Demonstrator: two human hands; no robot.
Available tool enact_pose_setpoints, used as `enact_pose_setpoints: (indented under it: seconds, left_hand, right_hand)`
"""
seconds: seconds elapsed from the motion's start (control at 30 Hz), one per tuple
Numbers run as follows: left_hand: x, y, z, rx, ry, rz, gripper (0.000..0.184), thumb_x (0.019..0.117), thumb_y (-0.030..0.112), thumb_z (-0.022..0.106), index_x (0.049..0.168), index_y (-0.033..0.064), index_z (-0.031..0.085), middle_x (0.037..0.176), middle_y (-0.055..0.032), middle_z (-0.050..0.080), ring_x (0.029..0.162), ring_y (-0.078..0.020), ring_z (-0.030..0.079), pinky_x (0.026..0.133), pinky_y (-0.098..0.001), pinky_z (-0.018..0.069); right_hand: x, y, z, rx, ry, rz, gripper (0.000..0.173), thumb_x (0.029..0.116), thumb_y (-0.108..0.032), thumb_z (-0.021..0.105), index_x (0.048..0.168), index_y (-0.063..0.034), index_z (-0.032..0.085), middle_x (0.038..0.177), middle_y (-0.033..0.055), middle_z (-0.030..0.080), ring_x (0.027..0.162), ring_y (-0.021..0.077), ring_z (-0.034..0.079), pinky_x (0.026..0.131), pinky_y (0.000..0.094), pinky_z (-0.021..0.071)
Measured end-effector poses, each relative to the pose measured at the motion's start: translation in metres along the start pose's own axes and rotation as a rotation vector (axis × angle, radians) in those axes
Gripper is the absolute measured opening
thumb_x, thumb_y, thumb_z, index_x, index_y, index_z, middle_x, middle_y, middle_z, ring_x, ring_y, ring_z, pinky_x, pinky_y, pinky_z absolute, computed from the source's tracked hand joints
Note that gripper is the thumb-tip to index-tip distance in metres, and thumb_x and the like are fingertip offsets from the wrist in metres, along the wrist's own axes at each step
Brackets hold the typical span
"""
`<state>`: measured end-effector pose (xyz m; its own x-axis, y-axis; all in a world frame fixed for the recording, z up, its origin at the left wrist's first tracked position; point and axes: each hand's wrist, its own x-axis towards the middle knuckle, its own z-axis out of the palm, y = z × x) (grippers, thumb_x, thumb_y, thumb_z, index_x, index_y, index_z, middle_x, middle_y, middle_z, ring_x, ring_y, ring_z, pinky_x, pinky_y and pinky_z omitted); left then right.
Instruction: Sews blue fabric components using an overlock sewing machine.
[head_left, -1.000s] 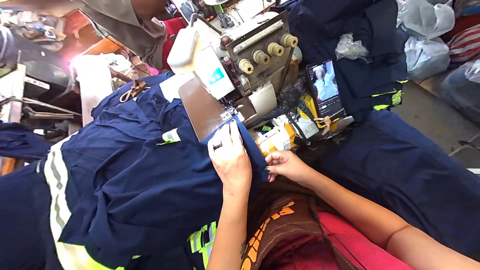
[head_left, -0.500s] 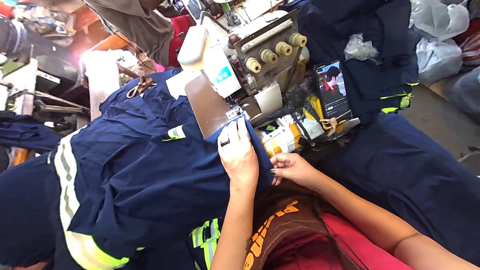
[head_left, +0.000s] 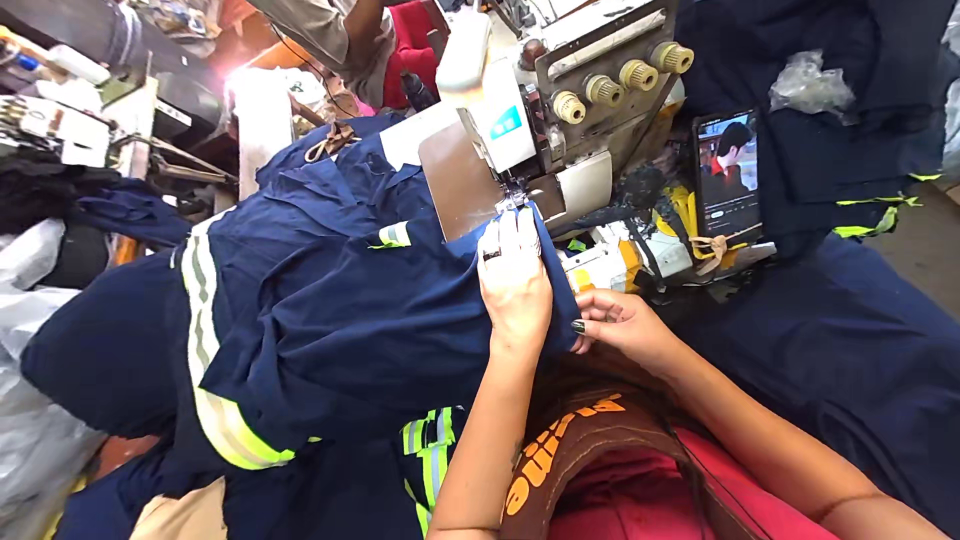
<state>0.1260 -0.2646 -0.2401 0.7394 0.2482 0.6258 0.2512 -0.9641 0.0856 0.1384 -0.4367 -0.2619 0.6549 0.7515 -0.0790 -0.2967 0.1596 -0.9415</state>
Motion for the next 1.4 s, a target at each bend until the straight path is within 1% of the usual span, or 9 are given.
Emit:
enact_pose_setpoints:
  seconds: [0.1, 0.23, 0.3, 0.53, 0.83, 0.97, 1.13, 1.27, 1.4]
  left_hand:
    - [0.005, -0.005, 0.000, -0.118, 0.028, -0.014, 0.028, 0.1049, 0.008, 0.049, 0.123, 0.0023, 0.070, 0.127, -0.0151, 0.070, 0.124, -0.0298, 0.064, 0.108, -0.0446, 0.0486]
    - [0.017, -0.024, -0.007, -0.229, -0.202, -0.045, 0.034, 0.1067, 0.012, 0.041, 0.132, 0.0005, 0.062, 0.142, -0.0143, 0.062, 0.138, -0.0293, 0.054, 0.122, -0.0532, 0.0303]
    - [0.033, -0.039, -0.013, -0.284, -0.357, -0.069, 0.039, 0.1075, 0.014, 0.039, 0.140, 0.0012, 0.055, 0.151, -0.0125, 0.054, 0.145, -0.0269, 0.046, 0.125, -0.0519, 0.0248]
    - [0.114, -0.077, 0.017, -0.214, -0.530, -0.157, 0.037, 0.1051, 0.019, 0.048, 0.137, 0.0019, 0.052, 0.126, -0.0225, 0.065, 0.122, -0.0401, 0.062, 0.100, -0.0580, 0.0489]
    - [0.165, -0.137, 0.063, -0.106, -0.501, -0.350, 0.049, 0.1096, 0.035, 0.041, 0.130, -0.0037, 0.064, 0.134, -0.0271, 0.062, 0.129, -0.0446, 0.057, 0.107, -0.0641, 0.0424]
    - [0.130, -0.146, 0.010, -0.122, -0.168, -0.403, 0.042, 0.1077, 0.026, 0.046, 0.123, -0.0073, 0.067, 0.132, -0.0290, 0.063, 0.127, -0.0446, 0.058, 0.108, -0.0617, 0.0427]
    - [0.066, -0.111, -0.092, -0.113, 0.455, -0.208, 0.027, 0.1032, 0.020, 0.061, 0.117, -0.0004, 0.071, 0.122, -0.0226, 0.061, 0.118, -0.0323, 0.056, 0.102, -0.0434, 0.0430]
    - [0.038, -0.073, -0.120, -0.382, 0.549, -0.146, 0.018, 0.0988, 0.006, 0.066, 0.112, -0.0050, 0.070, 0.111, -0.0144, 0.056, 0.101, -0.0155, 0.056, 0.086, -0.0241, 0.0479]
    - [0.000, -0.031, -0.096, -0.810, 0.297, -0.191, 0.019, 0.0974, 0.001, 0.061, 0.115, -0.0032, 0.067, 0.114, -0.0097, 0.056, 0.084, -0.0068, 0.064, 0.068, -0.0227, 0.0601]
  right_hand:
    - [0.005, -0.005, 0.003, 0.022, 0.045, 0.001, 0.039, 0.0944, 0.003, 0.063, 0.132, 0.0010, 0.053, 0.086, 0.0057, 0.074, 0.072, 0.0153, 0.073, 0.071, 0.0321, 0.0644]
    - [0.020, -0.008, 0.003, 0.004, 0.069, -0.069, 0.059, 0.0953, 0.004, 0.061, 0.150, -0.0115, 0.044, 0.083, 0.0111, 0.073, 0.070, 0.0197, 0.073, 0.071, 0.0342, 0.0647]
    - [0.035, -0.015, 0.004, -0.047, 0.096, -0.096, 0.057, 0.0947, 0.006, 0.061, 0.148, -0.0130, 0.048, 0.083, 0.0119, 0.073, 0.069, 0.0194, 0.073, 0.070, 0.0334, 0.0643]
    - [0.095, -0.031, 0.005, -0.395, 0.195, -0.315, 0.028, 0.0991, 0.000, 0.060, 0.126, -0.0057, 0.069, 0.079, 0.0045, 0.071, 0.060, 0.0095, 0.067, 0.058, 0.0259, 0.0605]
    - [0.100, -0.032, 0.011, -0.525, 0.197, -0.315, 0.025, 0.1025, -0.005, 0.057, 0.121, -0.0102, 0.073, 0.082, 0.0029, 0.073, 0.061, 0.0080, 0.067, 0.057, 0.0255, 0.0596]
    - [0.101, -0.052, 0.024, -0.535, 0.171, -0.362, 0.023, 0.1014, -0.004, 0.056, 0.115, -0.0075, 0.074, 0.094, 0.0036, 0.074, 0.065, 0.0084, 0.068, 0.060, 0.0268, 0.0599]
    - [0.126, -0.073, 0.049, -0.537, 0.022, -0.411, 0.063, 0.0943, -0.006, 0.067, 0.153, -0.0118, 0.046, 0.146, 0.0101, 0.057, 0.072, 0.0132, 0.068, 0.063, 0.0331, 0.0600]
    - [0.113, -0.062, 0.048, -0.700, -0.089, -0.477, 0.040, 0.0915, -0.010, 0.073, 0.130, -0.0045, 0.065, 0.119, 0.0133, 0.068, 0.092, 0.0198, 0.069, 0.080, 0.0408, 0.0598]
    - [0.081, -0.051, 0.018, -1.006, 0.072, -0.351, 0.018, 0.0917, -0.010, 0.071, 0.110, -0.0081, 0.074, 0.112, 0.0111, 0.069, 0.099, 0.0259, 0.069, 0.081, 0.0521, 0.0586]
